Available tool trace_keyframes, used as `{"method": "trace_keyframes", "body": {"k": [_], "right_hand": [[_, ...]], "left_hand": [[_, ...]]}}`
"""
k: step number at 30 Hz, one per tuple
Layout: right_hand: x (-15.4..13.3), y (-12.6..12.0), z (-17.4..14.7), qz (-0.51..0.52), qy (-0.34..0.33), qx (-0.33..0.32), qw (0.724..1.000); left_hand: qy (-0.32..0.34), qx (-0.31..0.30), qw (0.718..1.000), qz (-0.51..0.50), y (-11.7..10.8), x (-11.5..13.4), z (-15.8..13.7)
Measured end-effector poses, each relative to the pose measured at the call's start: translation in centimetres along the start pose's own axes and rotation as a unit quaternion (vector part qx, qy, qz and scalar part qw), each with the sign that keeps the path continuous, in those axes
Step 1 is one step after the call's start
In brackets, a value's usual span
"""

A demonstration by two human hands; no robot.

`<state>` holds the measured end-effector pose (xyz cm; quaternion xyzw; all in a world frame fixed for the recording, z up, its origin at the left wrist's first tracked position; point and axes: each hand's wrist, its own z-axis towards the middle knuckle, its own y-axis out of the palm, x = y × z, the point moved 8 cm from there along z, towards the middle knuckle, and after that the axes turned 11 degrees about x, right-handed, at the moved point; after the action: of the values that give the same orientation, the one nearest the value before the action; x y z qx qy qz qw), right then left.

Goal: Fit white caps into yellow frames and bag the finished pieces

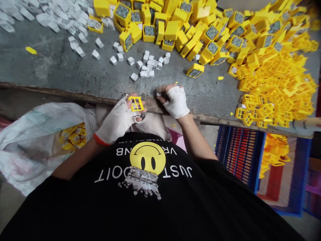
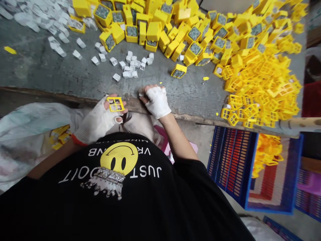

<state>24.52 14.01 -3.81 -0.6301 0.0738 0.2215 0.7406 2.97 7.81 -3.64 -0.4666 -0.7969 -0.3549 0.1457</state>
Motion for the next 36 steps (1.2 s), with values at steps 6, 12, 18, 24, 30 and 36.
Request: {"method": "trace_keyframes", "body": {"k": [6,12,18,24,30,36], "right_hand": [[-2.4,0.5,-1.1,0.005,-0.064,-0.042,0.997],[0.3,-0.3,-1.1,0.029,-0.002,-0.011,1.000],[-2.7,-1.8,-1.7,0.112,-0.045,0.028,0.992],[-7.0,-2.0,-4.3,0.173,-0.112,0.032,0.978],[-4.0,-3.0,-1.2,0.126,-0.089,0.062,0.986],[0.5,-0.3,7.4,-0.060,0.025,0.004,0.998]], "left_hand": [[-0.006,-0.010,1.000,-0.005,0.0,-0.2,-0.1],[-0.016,-0.002,1.000,-0.007,-0.4,-0.6,0.1],[-0.023,0.004,1.000,-0.007,-0.1,-0.8,0.0],[-0.018,0.013,1.000,0.002,-0.1,-0.7,-0.6],[-0.003,0.024,1.000,-0.010,-0.7,-0.5,0.1],[0.025,0.011,1.000,-0.007,-1.4,-0.1,0.2]]}}
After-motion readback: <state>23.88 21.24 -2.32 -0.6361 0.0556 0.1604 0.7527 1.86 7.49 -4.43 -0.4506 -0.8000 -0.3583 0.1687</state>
